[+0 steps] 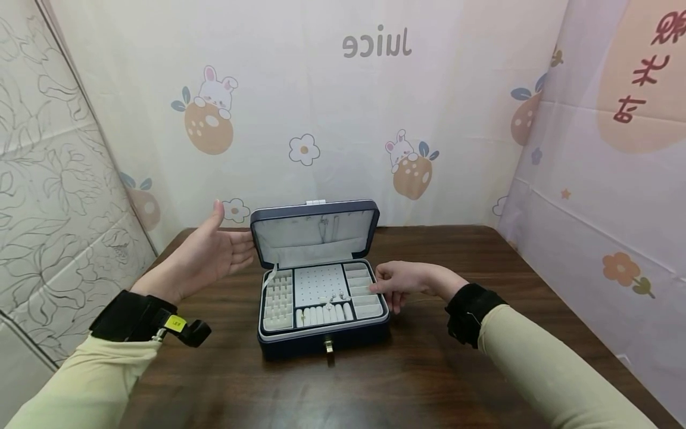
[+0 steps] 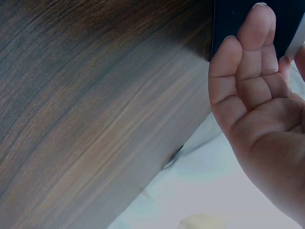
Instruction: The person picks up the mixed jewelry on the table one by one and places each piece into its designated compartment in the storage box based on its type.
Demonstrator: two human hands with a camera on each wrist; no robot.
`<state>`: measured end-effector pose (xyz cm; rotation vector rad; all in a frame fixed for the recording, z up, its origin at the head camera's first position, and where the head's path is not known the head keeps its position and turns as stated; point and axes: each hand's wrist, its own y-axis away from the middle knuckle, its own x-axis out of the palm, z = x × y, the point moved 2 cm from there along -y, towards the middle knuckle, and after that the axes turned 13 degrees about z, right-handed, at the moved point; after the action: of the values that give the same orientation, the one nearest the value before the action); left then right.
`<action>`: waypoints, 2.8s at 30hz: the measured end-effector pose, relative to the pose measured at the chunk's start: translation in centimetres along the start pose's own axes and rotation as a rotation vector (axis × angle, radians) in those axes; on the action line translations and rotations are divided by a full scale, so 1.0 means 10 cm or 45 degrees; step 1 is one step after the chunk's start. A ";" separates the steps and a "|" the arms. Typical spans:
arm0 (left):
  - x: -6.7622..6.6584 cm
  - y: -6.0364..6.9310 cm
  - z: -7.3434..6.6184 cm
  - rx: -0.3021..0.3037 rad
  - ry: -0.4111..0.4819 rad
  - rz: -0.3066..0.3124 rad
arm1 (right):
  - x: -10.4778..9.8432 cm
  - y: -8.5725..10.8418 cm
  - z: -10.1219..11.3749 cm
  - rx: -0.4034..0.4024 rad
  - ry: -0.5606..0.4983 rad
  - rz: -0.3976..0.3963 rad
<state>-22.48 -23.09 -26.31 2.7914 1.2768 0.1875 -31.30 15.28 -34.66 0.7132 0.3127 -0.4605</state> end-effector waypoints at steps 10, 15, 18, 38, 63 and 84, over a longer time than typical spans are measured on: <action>0.08 0.07 -0.01 -0.045 0.028 0.028 | 0.01 -0.01 0.01 -0.010 0.009 0.005; 0.12 0.10 -0.01 -0.055 0.101 0.022 | 0.02 -0.01 0.01 -0.013 0.017 -0.004; 0.15 0.12 -0.01 -0.052 0.125 0.012 | 0.02 -0.01 0.01 -0.012 0.012 -0.002; 0.20 0.19 0.06 -0.109 0.035 -0.069 | 0.04 0.02 -0.01 -0.034 0.004 -0.024; 0.23 0.25 0.22 -0.174 0.014 -0.056 | -0.04 0.03 -0.03 -0.118 -0.036 0.055; 0.24 0.27 0.34 -0.192 0.019 -0.025 | -0.09 0.05 -0.05 -0.117 -0.067 0.070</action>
<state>-18.44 -23.04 -29.15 2.6551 1.2375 0.2916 -31.89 16.23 -34.31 0.6176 0.2626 -0.4091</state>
